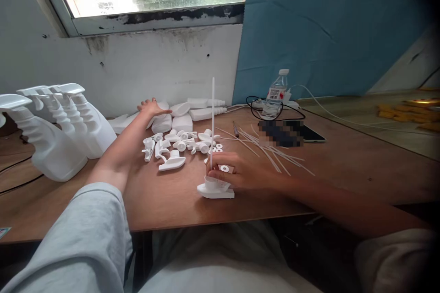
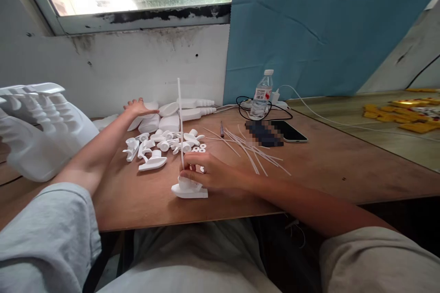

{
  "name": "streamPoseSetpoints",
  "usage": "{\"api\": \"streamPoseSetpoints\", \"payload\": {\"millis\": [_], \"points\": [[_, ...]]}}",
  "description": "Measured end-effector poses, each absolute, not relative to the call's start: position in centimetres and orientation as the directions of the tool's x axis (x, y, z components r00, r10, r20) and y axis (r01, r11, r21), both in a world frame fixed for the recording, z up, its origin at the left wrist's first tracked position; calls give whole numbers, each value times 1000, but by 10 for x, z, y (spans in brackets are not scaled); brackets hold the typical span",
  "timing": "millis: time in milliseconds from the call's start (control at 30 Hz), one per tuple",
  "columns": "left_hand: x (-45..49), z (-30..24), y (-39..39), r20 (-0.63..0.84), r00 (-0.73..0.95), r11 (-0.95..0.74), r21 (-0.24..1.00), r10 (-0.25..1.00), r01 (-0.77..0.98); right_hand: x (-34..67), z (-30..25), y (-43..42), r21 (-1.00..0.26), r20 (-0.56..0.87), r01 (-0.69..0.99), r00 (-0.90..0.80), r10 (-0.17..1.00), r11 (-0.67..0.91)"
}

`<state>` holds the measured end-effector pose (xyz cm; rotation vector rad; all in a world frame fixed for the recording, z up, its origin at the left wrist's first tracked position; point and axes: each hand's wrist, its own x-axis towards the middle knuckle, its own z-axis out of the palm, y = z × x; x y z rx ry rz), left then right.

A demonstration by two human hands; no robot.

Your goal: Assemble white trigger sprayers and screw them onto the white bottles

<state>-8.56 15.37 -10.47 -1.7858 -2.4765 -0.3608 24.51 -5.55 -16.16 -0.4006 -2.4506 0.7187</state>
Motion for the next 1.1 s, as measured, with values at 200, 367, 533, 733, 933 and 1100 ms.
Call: {"api": "streamPoseSetpoints", "payload": {"millis": [200, 367, 533, 733, 933, 1100], "points": [[-89, -109, 153, 180, -408, 363, 236, 895, 901, 246, -168, -54, -612, 305, 152, -860, 408, 776], [-98, -103, 119, 548, -217, 112, 219, 808, 969, 246, -163, -51, -689, 188, 261, -837, 513, 677], [-101, -105, 94, 715, 84, -175, 55, 695, 983, 259, -144, -30, -777, 226, 284, -707, 671, 561], [-104, -113, 100, 706, 189, -258, -9, 683, 966, 267, -138, -17, -914, 60, 294, -587, 807, 281], [-111, -113, 99, 730, 222, -310, -15, 647, 951, 262, -140, -21, -895, 52, 315, -630, 775, 316], [-113, -109, 95, 741, 254, -353, -24, 622, 935, 265, -141, -19, -871, 70, 332, -646, 760, 362]]}}
